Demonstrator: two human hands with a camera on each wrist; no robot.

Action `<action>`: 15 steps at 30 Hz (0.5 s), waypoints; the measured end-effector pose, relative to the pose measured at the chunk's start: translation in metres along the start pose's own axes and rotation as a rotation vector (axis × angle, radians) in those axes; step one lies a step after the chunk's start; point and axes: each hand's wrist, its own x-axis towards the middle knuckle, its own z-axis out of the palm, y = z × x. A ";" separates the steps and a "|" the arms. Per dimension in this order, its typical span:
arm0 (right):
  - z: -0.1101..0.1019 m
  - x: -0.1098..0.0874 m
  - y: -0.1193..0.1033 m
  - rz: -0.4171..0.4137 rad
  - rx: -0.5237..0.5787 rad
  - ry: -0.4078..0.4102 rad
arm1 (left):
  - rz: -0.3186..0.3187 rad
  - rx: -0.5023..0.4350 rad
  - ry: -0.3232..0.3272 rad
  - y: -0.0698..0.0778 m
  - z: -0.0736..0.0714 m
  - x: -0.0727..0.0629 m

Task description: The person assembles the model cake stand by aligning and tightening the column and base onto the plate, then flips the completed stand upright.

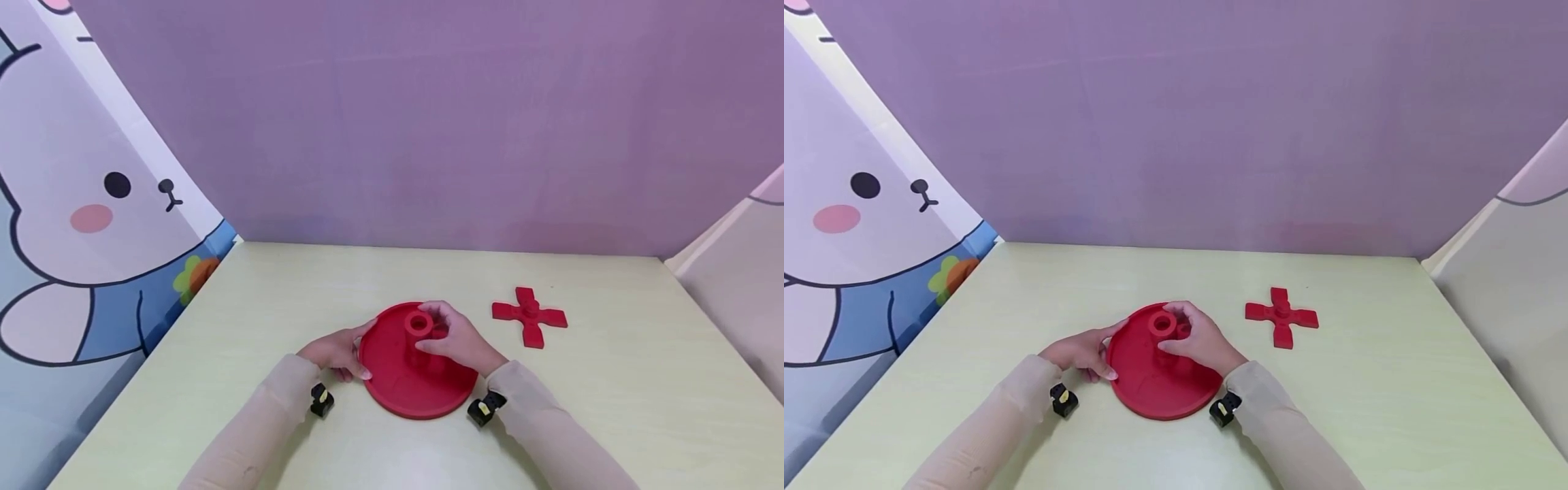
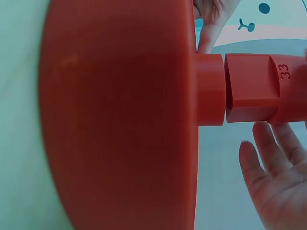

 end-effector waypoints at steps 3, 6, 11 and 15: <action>0.001 -0.001 0.001 0.008 0.036 -0.028 | 0.003 -0.002 -0.002 -0.001 0.000 -0.001; 0.000 -0.002 0.001 0.006 0.076 -0.050 | 0.007 -0.001 -0.002 -0.001 0.000 -0.001; 0.000 -0.002 0.001 0.022 0.104 -0.036 | 0.006 -0.006 -0.001 0.000 0.000 -0.002; 0.001 -0.001 0.000 0.029 0.080 0.015 | 0.005 -0.003 0.000 0.000 0.000 -0.002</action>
